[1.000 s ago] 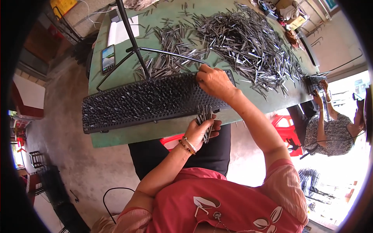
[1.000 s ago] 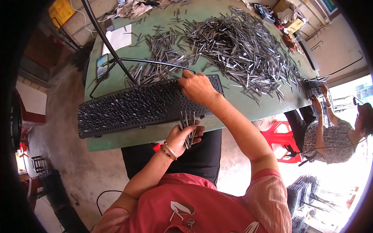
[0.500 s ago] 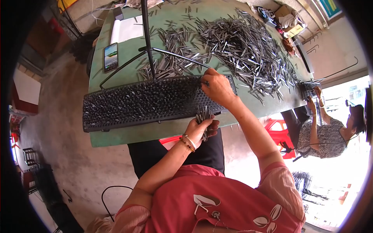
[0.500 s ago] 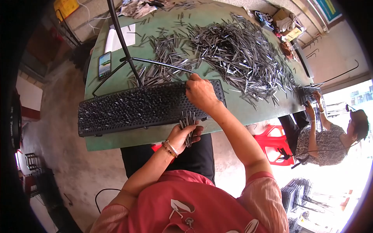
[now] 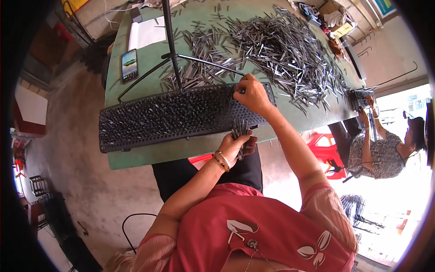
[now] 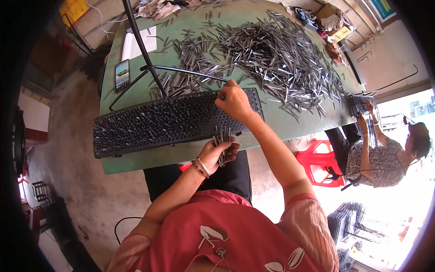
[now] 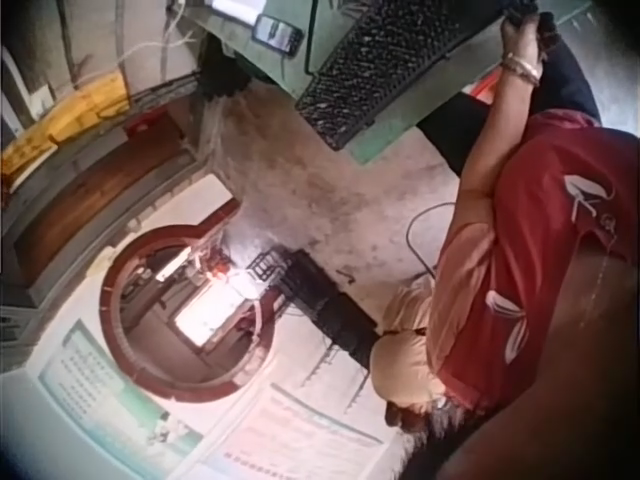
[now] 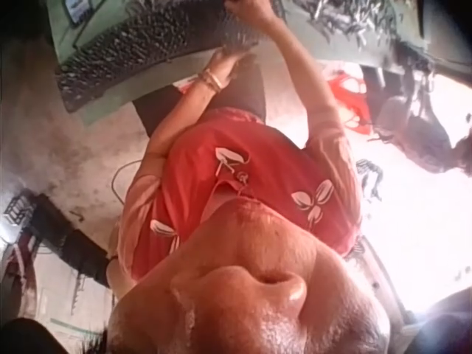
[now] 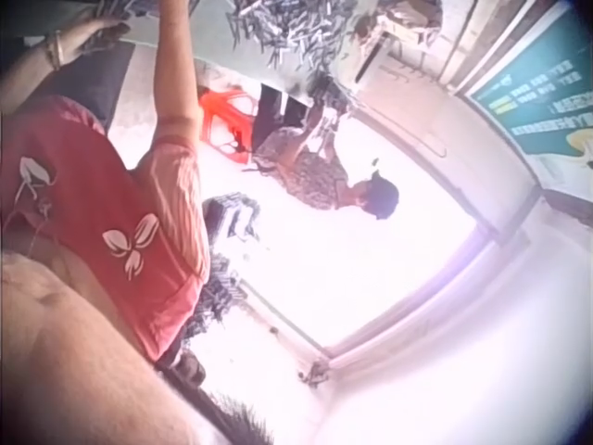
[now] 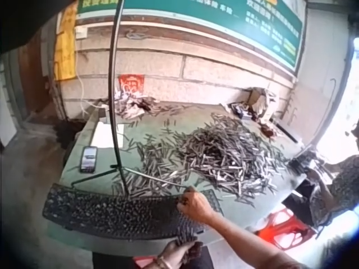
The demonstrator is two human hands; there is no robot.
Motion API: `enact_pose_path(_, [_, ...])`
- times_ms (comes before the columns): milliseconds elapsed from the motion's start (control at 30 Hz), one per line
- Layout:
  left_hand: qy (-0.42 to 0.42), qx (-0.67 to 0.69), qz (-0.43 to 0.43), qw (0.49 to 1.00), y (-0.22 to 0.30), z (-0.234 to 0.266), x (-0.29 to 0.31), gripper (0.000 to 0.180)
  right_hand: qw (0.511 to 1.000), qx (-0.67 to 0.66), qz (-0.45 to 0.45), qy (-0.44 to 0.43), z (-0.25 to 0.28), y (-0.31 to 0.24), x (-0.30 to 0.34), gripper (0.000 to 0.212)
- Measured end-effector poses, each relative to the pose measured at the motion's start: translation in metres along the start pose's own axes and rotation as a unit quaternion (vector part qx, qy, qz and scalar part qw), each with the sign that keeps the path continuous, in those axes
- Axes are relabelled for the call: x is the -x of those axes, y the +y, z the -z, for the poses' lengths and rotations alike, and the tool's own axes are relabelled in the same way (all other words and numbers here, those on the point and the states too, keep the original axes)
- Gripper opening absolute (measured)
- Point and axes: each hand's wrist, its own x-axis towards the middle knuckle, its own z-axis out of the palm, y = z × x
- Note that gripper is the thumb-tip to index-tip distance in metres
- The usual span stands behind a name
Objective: Inserting small metal rods into a perforated frame to assemble a component.
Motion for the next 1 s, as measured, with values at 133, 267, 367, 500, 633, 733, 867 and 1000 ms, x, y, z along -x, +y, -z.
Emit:
enact_pose_path(133, [0.009,-0.007,-0.003,1.0,0.002,-0.002,0.0,0.019,0.999,-0.038,0.02,0.014,-0.003,0.001,0.001,0.013])
enact_pose_path(267, [0.011,0.001,-0.005,1.0,0.005,-0.003,0.0,0.014,0.997,0.032,0.063,-0.011,0.005,-0.001,0.0,0.012])
enact_pose_path(367, [0.006,0.007,-0.011,1.0,0.007,-0.002,0.001,0.015,0.991,0.096,0.068,-0.058,0.016,-0.009,0.0,0.011])
enact_pose_path(500, [0.017,0.005,-0.003,1.0,0.007,-0.002,0.005,0.017,0.988,0.115,0.095,-0.051,0.019,-0.012,0.003,0.01])
enact_pose_path(633, [0.018,0.01,0.0,1.0,0.007,0.0,0.007,0.018,0.978,0.187,0.072,-0.06,0.014,-0.014,0.003,0.011])
enact_pose_path(733, [0.01,0.013,-0.001,1.0,0.007,0.0,0.006,0.018,0.977,0.191,0.077,-0.063,0.016,-0.02,0.0,0.011])
enact_pose_path(867, [0.0,0.02,0.002,1.0,0.008,-0.001,0.005,0.017,0.978,0.194,0.024,-0.076,0.016,-0.019,-0.003,0.013])
enact_pose_path(1000, [-0.008,0.023,0.007,1.0,0.01,-0.003,0.003,0.016,0.979,0.191,0.023,-0.068,0.014,-0.021,-0.003,0.013])
